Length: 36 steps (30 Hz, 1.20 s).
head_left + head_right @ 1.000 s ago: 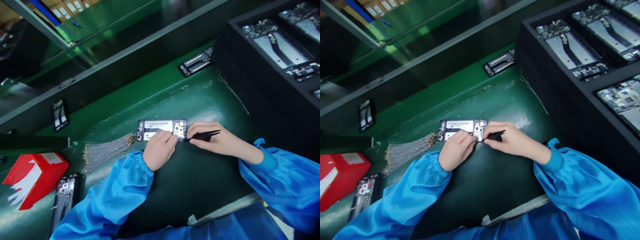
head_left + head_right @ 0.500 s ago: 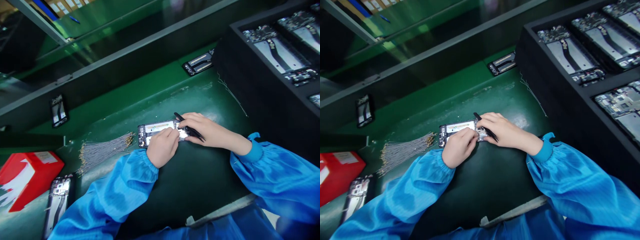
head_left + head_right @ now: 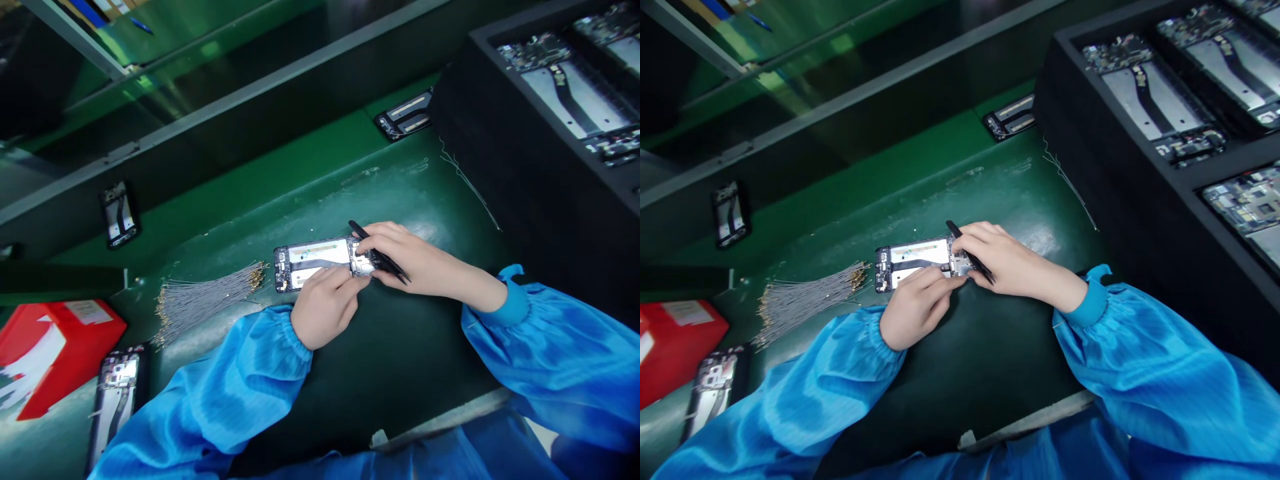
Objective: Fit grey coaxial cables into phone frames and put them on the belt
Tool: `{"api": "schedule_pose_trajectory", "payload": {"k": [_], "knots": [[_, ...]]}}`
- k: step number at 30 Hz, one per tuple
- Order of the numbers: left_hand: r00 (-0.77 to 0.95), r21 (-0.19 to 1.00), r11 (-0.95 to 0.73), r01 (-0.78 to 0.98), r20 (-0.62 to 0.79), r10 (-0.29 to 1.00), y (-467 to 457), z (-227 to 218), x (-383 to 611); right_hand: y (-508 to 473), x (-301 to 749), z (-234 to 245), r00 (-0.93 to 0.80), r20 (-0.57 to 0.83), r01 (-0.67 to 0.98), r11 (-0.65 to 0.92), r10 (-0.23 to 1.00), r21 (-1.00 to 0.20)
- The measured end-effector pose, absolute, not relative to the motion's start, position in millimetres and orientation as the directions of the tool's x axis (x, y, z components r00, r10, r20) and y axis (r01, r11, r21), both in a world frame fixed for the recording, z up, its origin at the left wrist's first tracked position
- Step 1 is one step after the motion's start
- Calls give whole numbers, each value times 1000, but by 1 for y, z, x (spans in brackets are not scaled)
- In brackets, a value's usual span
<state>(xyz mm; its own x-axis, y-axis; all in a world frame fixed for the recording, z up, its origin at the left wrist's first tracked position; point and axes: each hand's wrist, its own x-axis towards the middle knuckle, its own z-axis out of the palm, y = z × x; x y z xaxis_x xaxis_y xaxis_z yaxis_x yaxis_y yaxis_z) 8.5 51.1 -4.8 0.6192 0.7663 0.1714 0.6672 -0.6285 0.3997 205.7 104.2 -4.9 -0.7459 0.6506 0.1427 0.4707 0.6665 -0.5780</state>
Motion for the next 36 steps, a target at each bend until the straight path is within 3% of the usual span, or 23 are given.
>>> {"api": "schedule_pose_trajectory", "payload": {"k": [9, 16, 24, 36], "knots": [[640, 360, -670, 649, 218, 737, 52, -9, 7, 111, 204, -4, -758, 85, 485, 646, 647, -590], [701, 199, -739, 643, 236, 673, 55, -5, 9, 112, 192, 6, -746, 14, 569, 648, 666, -506], [746, 371, -769, 520, 241, 620, 71, -6, -26, 117, 199, 1, -770, 35, 510, 648, 637, -565], [752, 269, -803, 532, 288, 594, 72, -11, -26, 115, 192, 6, -752, -4, 564, 641, 659, -520]]}}
